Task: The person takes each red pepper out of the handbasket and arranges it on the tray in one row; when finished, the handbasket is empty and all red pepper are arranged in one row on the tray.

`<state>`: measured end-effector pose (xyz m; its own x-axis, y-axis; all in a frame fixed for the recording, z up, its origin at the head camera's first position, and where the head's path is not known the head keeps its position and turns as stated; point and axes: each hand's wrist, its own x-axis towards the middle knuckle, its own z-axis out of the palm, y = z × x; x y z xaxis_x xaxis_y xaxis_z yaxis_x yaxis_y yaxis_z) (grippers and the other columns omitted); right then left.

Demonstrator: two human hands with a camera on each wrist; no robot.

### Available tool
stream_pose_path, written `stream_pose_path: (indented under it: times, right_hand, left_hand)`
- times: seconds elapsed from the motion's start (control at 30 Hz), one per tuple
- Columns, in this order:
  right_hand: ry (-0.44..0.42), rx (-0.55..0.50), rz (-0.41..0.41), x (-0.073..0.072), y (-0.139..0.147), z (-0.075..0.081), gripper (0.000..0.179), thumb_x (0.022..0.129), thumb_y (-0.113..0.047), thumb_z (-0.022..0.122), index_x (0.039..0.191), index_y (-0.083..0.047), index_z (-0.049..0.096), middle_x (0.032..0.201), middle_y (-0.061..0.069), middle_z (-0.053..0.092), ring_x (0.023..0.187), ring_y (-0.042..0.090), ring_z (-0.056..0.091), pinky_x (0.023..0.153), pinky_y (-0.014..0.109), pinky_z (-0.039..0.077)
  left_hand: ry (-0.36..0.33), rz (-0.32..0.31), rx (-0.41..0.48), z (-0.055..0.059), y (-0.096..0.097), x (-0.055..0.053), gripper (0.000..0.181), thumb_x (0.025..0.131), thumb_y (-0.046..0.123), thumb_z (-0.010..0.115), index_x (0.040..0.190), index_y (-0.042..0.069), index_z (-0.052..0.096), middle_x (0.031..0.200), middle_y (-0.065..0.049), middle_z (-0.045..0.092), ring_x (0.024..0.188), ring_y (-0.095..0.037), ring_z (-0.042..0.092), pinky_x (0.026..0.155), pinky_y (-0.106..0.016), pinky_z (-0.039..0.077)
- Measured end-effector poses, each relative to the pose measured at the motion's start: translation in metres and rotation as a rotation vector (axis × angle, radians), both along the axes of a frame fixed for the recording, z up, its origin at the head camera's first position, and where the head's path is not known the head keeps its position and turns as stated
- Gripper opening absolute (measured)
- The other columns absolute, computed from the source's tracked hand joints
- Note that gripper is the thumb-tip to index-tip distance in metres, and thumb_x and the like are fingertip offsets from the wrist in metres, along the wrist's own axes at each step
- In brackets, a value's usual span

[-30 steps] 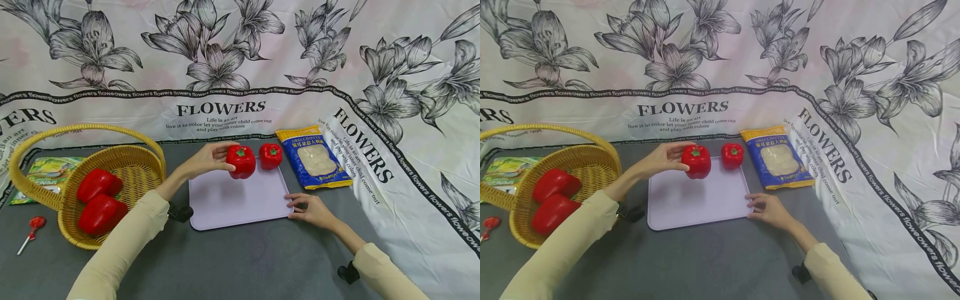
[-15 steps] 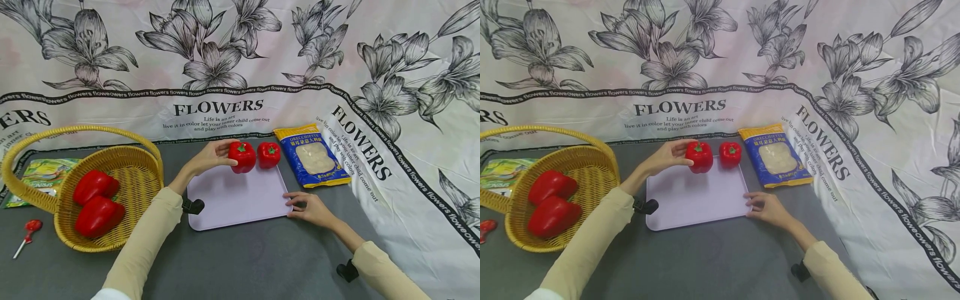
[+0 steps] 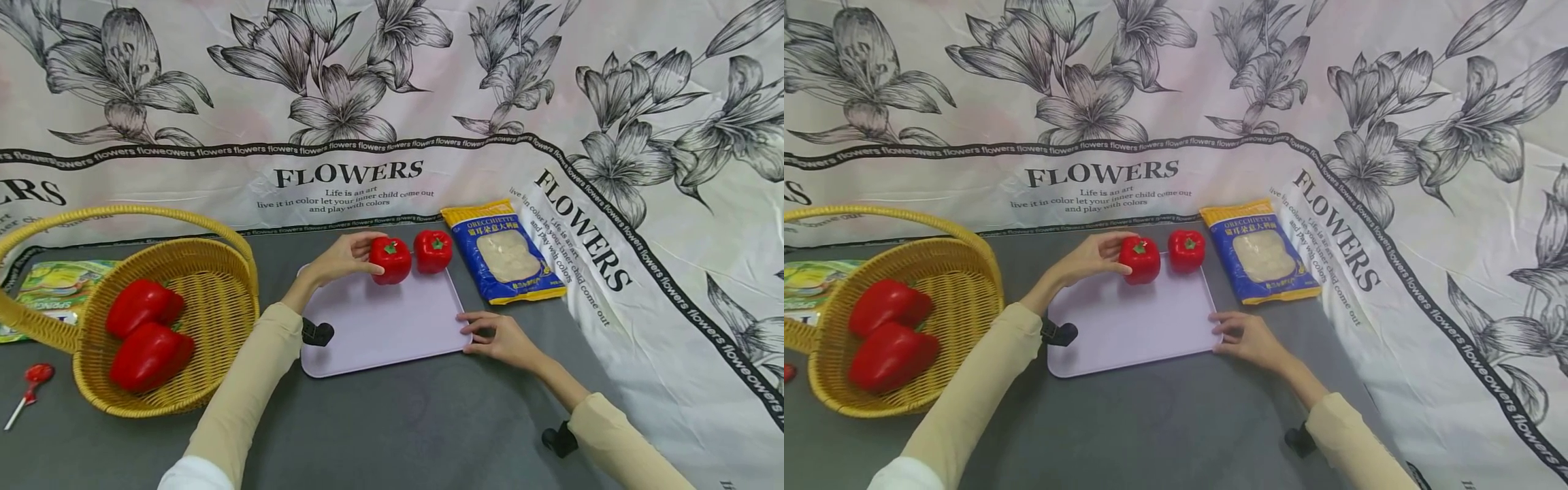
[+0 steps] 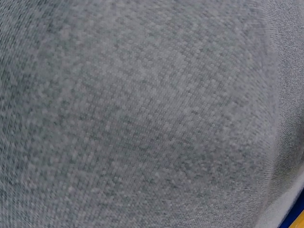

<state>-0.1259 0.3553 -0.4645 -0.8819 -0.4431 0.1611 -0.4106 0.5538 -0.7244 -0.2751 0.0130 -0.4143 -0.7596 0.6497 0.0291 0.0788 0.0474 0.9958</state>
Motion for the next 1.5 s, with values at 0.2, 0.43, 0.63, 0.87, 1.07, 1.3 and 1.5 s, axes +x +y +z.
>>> stream_pose_path:
  times: [0.2, 0.43, 0.63, 0.87, 1.07, 1.3, 1.5]
  right_hand:
    - [-0.020, -0.005, -0.012, 0.001, 0.000, 0.003, 0.027, 0.074, -0.009, 0.083, 0.098, -0.002, 0.074, 0.120, 0.015, 0.064, 0.112, 0.033, 0.059, 0.080, 0.030, 0.055]
    - [-0.082, -0.021, -0.023, 0.001, 0.001, 0.005, 0.027, 0.075, -0.012, 0.083, 0.099, -0.006, 0.074, 0.123, 0.010, 0.063, 0.115, 0.027, 0.057, 0.082, 0.026, 0.054]
    - [-0.088, -0.028, -0.024, 0.002, 0.003, 0.002, 0.027, 0.075, -0.013, 0.082, 0.100, -0.008, 0.074, 0.124, 0.010, 0.063, 0.116, 0.028, 0.057, 0.083, 0.030, 0.054]
    - [-0.099, -0.028, -0.022, 0.002, 0.004, 0.001, 0.026, 0.076, -0.015, 0.082, 0.100, -0.008, 0.074, 0.125, 0.009, 0.063, 0.118, 0.029, 0.056, 0.084, 0.031, 0.053]
    - [-0.117, -0.019, -0.033, 0.002, 0.004, 0.001, 0.028, 0.077, -0.016, 0.081, 0.102, -0.007, 0.074, 0.127, 0.009, 0.062, 0.120, 0.027, 0.055, 0.086, 0.030, 0.052]
    - [-0.122, -0.026, -0.033, 0.002, 0.004, 0.002, 0.028, 0.077, -0.016, 0.081, 0.103, -0.007, 0.073, 0.127, 0.009, 0.062, 0.120, 0.027, 0.054, 0.086, 0.031, 0.052]
    - [-0.121, -0.031, -0.026, 0.002, 0.005, 0.001, 0.029, 0.078, -0.015, 0.081, 0.104, -0.006, 0.073, 0.127, 0.009, 0.061, 0.121, 0.027, 0.054, 0.087, 0.033, 0.052]
  left_hand:
    - [0.013, 0.033, -0.048, -0.004, -0.002, -0.007, 0.067, 0.081, 0.003, 0.075, 0.141, 0.005, 0.046, 0.142, -0.010, 0.048, 0.132, -0.024, 0.044, 0.107, -0.033, 0.037]
    - [0.017, 0.056, -0.085, -0.007, 0.000, -0.017, 0.070, 0.080, 0.008, 0.077, 0.143, 0.007, 0.045, 0.146, -0.008, 0.044, 0.134, -0.023, 0.042, 0.107, -0.032, 0.036]
    - [-0.006, 0.059, -0.085, -0.013, 0.002, -0.023, 0.072, 0.079, 0.005, 0.077, 0.143, 0.007, 0.045, 0.145, -0.010, 0.045, 0.133, -0.025, 0.043, 0.108, -0.033, 0.036]
    - [-0.037, 0.052, -0.063, -0.015, 0.006, -0.026, 0.073, 0.080, 0.002, 0.076, 0.144, 0.003, 0.042, 0.145, -0.012, 0.044, 0.134, -0.027, 0.041, 0.108, -0.034, 0.035]
    - [-0.014, 0.048, -0.047, -0.013, 0.013, -0.027, 0.072, 0.079, 0.001, 0.076, 0.143, 0.004, 0.043, 0.147, -0.012, 0.042, 0.135, -0.026, 0.040, 0.109, -0.033, 0.034]
    - [-0.036, 0.064, -0.047, -0.015, 0.019, -0.029, 0.072, 0.080, 0.002, 0.076, 0.144, 0.006, 0.044, 0.147, -0.010, 0.042, 0.136, -0.024, 0.039, 0.109, -0.031, 0.033]
    - [-0.041, 0.055, -0.036, -0.017, 0.023, -0.029, 0.074, 0.079, 0.000, 0.076, 0.144, 0.005, 0.042, 0.149, -0.010, 0.039, 0.137, -0.024, 0.037, 0.110, -0.031, 0.032]
